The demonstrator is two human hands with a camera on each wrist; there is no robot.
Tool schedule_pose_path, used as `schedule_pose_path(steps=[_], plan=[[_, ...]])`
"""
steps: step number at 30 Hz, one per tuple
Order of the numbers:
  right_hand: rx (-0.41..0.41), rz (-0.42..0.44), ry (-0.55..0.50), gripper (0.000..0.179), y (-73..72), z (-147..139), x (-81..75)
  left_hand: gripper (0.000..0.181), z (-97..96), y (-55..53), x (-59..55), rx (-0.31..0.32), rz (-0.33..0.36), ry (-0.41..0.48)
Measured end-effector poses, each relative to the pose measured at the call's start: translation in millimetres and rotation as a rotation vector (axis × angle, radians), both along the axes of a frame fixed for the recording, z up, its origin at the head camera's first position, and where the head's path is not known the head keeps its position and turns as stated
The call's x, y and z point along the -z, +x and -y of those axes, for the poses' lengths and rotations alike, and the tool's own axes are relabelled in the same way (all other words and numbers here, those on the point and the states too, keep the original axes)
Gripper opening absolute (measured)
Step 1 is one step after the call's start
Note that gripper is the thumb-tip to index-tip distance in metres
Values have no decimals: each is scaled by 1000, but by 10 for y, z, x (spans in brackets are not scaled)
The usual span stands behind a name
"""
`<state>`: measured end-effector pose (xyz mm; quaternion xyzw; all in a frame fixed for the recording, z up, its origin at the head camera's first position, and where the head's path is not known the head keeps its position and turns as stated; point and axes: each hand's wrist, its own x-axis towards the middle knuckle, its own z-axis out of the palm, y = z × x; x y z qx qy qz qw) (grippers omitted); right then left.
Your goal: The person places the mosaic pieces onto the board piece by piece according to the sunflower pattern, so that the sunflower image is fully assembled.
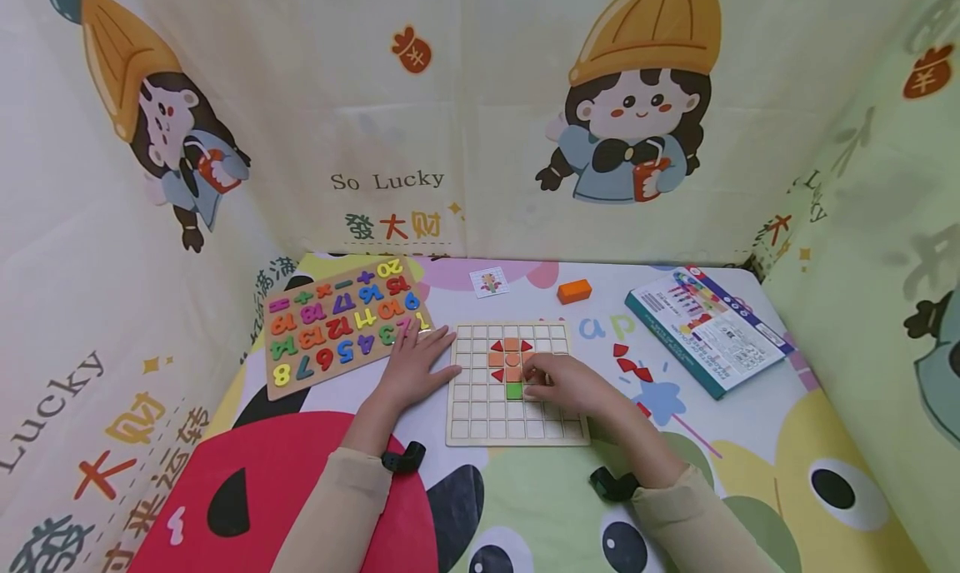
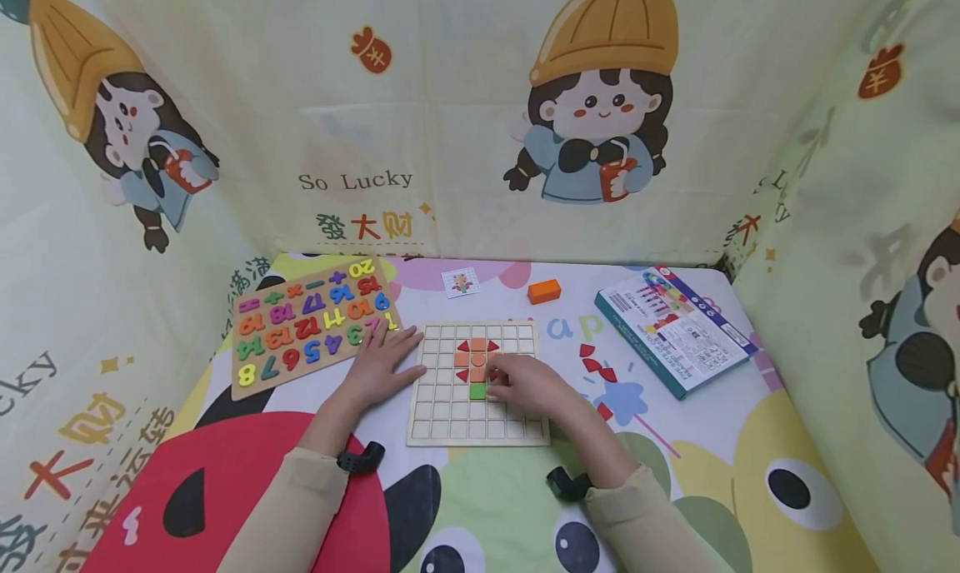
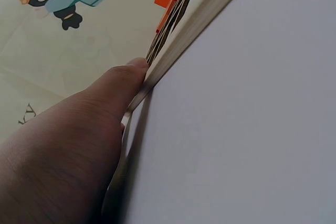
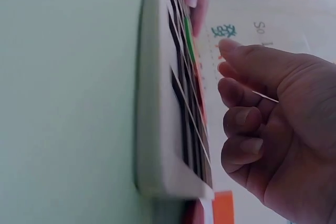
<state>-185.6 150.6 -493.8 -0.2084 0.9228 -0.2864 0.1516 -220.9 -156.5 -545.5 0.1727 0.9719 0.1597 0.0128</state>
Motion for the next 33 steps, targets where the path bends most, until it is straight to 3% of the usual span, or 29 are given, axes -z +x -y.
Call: schedule_pose_path(steps=[7,14,24,33], plan=[[32,34,13,25,22,-258,-161,73,-7,1,-7,-4,5,0],[53,10,29,27,7,-673,-232,74,0,-12,-11,-11,11,1],[69,8,10,26,50,-1205,-133,73,-5,-7,-6,-17,26,5],[66,123,41,29,126,-1314,13,73,-12,0,1,-16,31,3]])
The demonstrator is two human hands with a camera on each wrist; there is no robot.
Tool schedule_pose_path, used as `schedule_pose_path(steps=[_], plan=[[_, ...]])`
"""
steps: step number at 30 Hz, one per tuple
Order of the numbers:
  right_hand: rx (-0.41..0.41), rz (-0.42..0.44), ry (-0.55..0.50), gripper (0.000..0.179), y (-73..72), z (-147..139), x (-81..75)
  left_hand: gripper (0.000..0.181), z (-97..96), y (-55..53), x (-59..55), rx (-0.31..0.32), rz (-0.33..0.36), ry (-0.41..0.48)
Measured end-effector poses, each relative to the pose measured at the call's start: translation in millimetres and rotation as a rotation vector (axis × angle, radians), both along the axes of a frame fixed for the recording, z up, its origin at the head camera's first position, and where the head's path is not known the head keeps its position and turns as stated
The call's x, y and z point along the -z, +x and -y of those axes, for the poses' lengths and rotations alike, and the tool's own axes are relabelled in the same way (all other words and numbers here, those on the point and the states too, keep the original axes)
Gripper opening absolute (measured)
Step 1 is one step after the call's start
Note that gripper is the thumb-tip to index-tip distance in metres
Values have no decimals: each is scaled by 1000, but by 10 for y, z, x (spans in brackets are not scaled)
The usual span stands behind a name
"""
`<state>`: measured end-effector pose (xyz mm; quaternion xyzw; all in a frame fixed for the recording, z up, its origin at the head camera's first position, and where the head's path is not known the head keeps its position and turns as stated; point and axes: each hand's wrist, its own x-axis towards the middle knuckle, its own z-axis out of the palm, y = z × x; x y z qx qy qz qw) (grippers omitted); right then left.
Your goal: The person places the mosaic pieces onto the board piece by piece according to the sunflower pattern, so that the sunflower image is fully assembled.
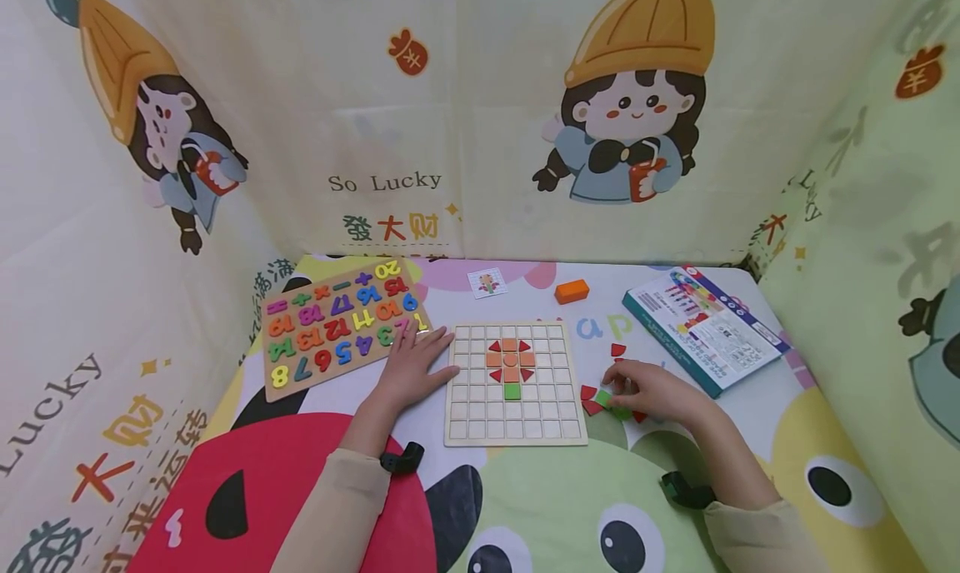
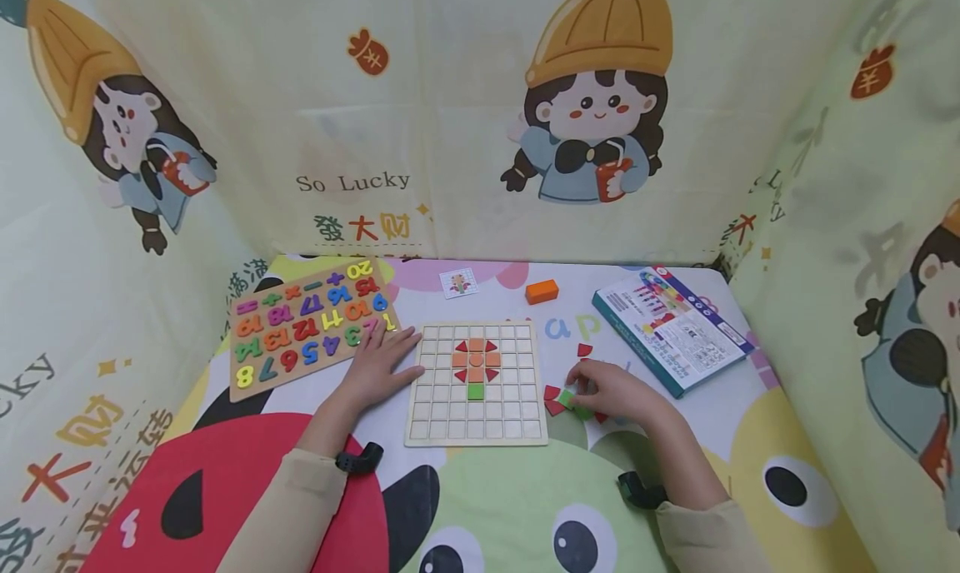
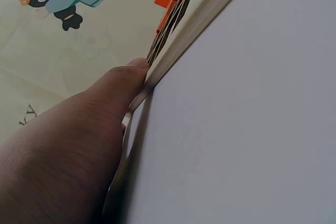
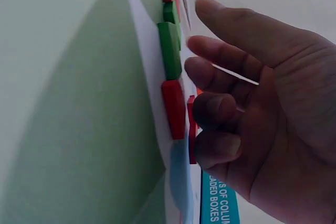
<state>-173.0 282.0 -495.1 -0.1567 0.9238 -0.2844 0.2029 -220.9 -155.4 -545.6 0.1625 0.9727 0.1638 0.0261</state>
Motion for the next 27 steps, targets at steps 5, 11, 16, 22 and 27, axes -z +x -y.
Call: schedule_pose_path(steps=[5,11,16,22,27], plan=[[-9,-9,21,31,3,17,37,73,-4,-4,2,3,0,1],[2,-11,19,31,7,39,48,73,-2,-2,2,3,-11,1],[17,-9,24,27,5,35,65,73,-4,7,-6,2,-6,6],[43,-5,34,23,-8,10,89,73,-10,11,-13,-1,-8,11],[59,-3,32,26,-26,-10,109,73,-6,1,8,2,-20,13]])
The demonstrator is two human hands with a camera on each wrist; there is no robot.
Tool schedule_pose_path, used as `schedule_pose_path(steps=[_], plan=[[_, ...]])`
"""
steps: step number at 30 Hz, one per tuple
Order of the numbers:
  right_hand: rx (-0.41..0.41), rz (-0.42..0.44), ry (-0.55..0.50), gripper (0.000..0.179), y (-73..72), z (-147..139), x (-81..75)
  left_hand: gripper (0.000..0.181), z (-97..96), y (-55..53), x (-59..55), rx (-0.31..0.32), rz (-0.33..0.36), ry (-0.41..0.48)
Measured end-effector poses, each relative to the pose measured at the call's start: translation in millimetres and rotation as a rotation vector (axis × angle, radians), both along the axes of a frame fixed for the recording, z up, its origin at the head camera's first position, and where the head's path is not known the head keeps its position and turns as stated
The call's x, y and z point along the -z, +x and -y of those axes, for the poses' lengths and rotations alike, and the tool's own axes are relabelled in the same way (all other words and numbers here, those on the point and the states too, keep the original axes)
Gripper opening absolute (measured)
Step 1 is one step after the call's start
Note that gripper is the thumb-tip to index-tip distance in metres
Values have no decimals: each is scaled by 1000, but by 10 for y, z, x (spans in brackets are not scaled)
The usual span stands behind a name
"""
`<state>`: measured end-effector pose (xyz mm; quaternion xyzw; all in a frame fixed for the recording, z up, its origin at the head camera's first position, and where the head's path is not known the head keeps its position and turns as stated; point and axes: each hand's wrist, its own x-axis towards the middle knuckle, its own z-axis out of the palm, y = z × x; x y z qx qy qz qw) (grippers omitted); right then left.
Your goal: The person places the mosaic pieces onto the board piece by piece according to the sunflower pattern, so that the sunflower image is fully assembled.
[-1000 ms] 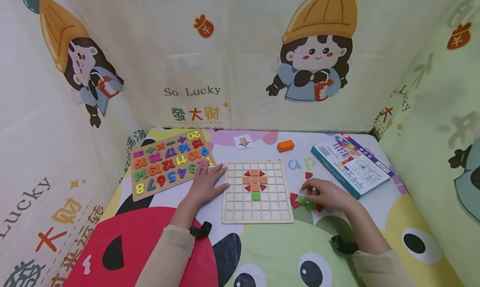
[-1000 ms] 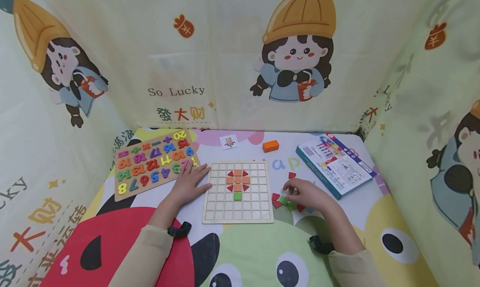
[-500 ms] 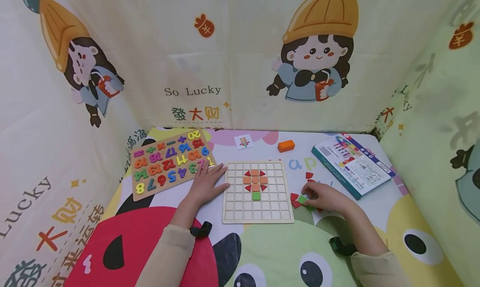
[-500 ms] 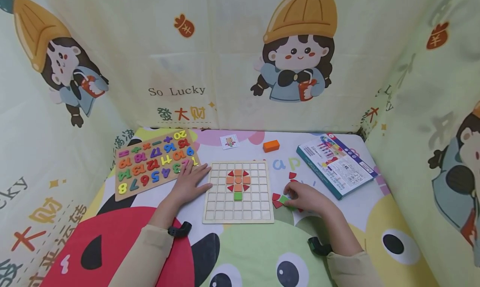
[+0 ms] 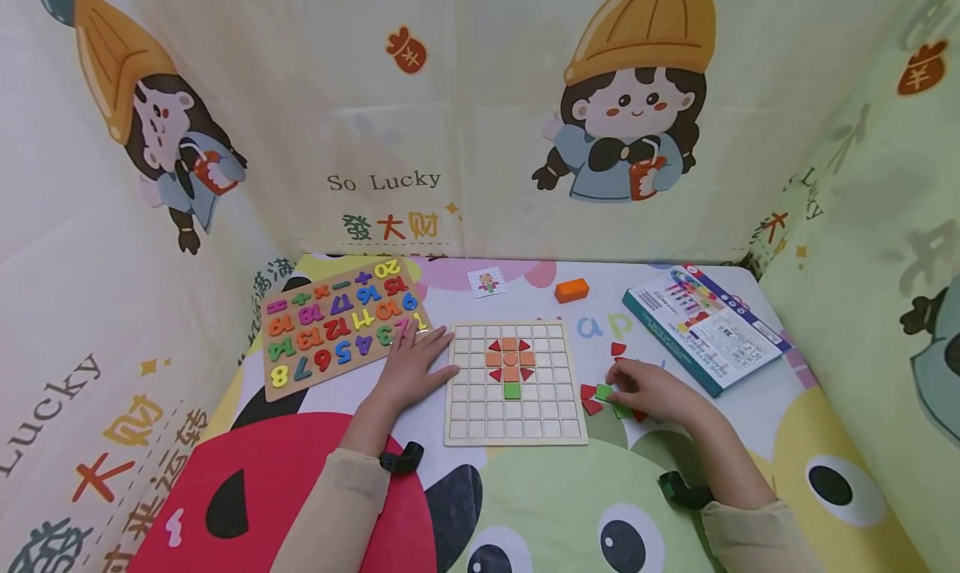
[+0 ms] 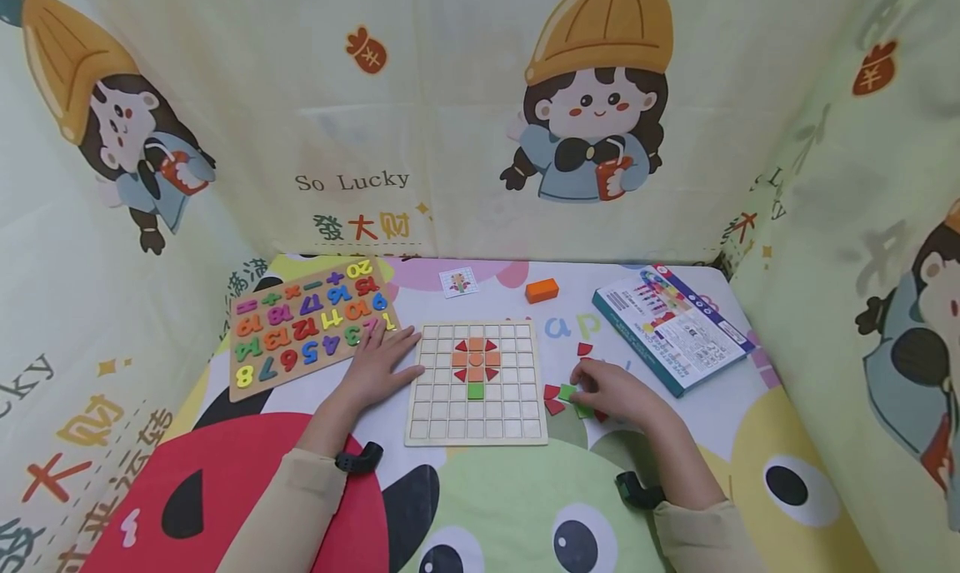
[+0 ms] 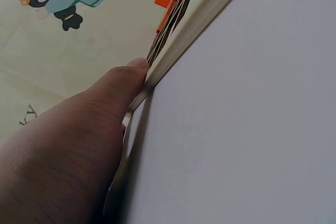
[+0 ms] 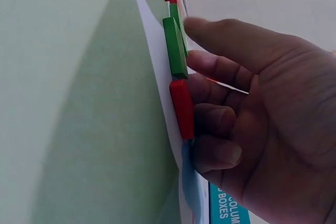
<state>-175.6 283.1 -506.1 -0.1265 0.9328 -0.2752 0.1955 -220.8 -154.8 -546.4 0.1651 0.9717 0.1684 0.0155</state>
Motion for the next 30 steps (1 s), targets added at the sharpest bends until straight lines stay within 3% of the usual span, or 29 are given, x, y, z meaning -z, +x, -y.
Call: schedule_pose_path(steps=[19,30], plan=[[2,-46,0,29,2,12,-7,73,7,-1,-3,7,-6,-12],[19,-67,-18,27,-12,41,-92,74,1,3,-8,3,6,-12]])
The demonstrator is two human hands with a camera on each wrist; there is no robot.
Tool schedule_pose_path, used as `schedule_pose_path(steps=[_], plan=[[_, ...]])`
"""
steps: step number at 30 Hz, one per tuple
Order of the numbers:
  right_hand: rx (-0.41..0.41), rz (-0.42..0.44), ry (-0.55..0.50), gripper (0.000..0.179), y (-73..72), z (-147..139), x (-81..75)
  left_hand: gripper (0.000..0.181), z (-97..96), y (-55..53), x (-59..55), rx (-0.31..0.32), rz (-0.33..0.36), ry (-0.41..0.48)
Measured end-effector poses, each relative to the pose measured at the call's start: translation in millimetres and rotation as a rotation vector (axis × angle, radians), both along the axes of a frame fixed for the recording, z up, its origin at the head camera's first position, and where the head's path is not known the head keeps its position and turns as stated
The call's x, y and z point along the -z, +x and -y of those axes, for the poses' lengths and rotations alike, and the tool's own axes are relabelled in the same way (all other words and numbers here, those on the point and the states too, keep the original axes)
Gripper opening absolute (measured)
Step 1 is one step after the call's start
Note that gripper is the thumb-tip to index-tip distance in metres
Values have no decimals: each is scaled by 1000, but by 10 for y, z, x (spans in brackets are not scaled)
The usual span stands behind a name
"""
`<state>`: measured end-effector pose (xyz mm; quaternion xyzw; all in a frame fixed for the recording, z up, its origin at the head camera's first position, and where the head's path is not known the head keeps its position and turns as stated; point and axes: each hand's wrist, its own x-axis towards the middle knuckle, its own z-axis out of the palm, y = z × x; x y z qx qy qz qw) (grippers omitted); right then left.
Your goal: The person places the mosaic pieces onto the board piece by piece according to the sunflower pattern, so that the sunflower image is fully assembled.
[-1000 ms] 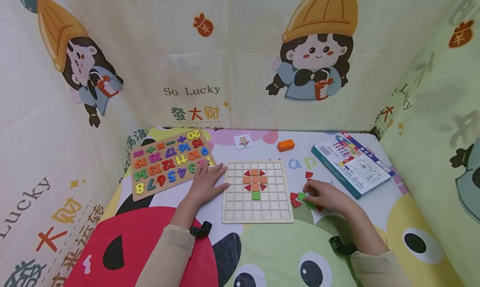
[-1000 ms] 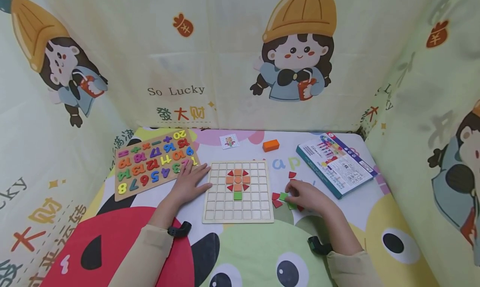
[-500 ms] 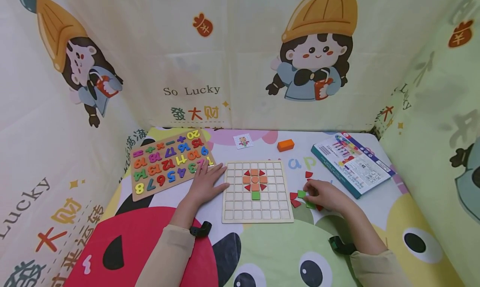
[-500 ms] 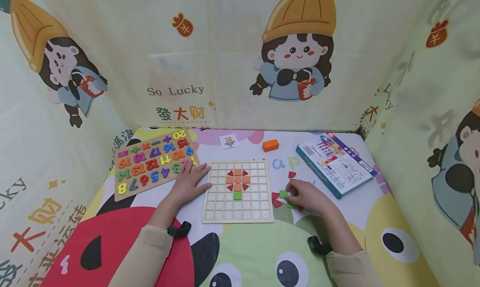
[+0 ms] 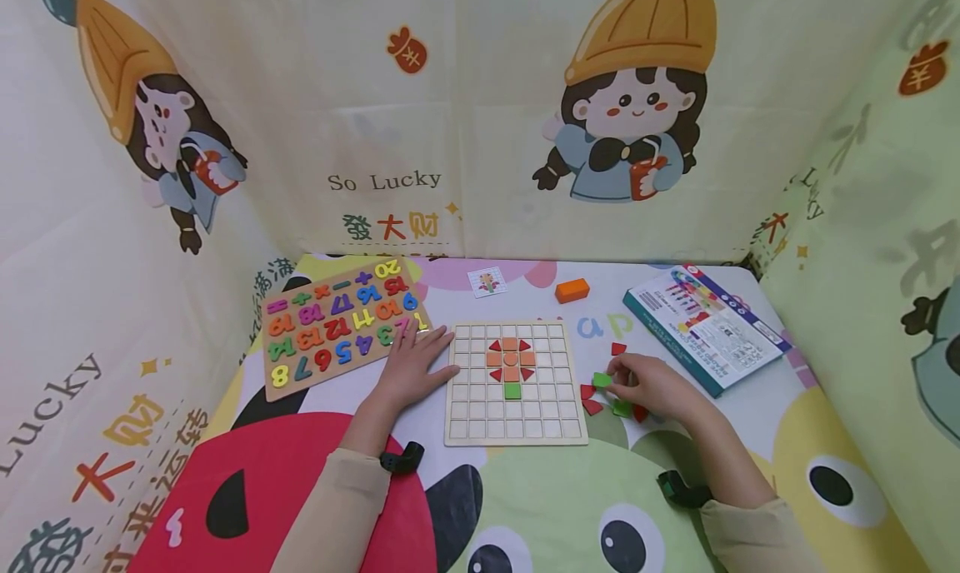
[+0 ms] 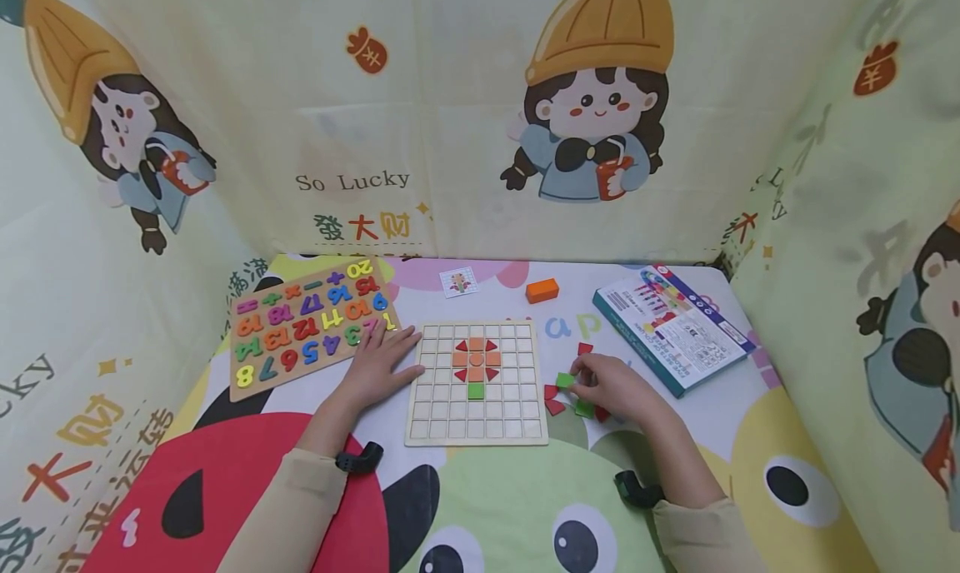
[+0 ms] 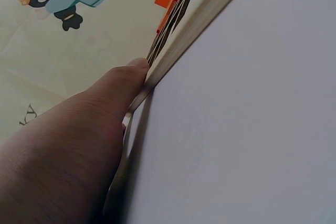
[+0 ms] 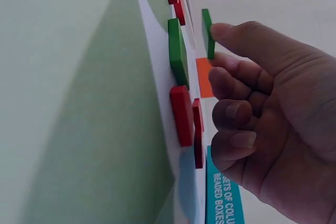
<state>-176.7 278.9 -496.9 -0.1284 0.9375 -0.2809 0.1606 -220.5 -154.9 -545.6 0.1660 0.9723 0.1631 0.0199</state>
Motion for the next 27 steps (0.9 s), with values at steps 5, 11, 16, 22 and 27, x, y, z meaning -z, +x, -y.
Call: schedule_pose_path(steps=[5,11,16,22,27], plan=[[-15,-14,-3,25,-23,84,-69,75,2,-4,17,8,-2,0],[-52,-30,-20,21,-58,309,-165,74,-3,-15,25,4,-11,-7],[-70,-6,-29,23,-60,551,-189,74,-3,-13,13,3,-9,-4],[-123,-34,-38,20,-34,833,-167,74,3,-5,4,3,-3,-7],[-177,-73,-32,18,-11,1048,-136,73,3,6,-10,0,-2,-3]])
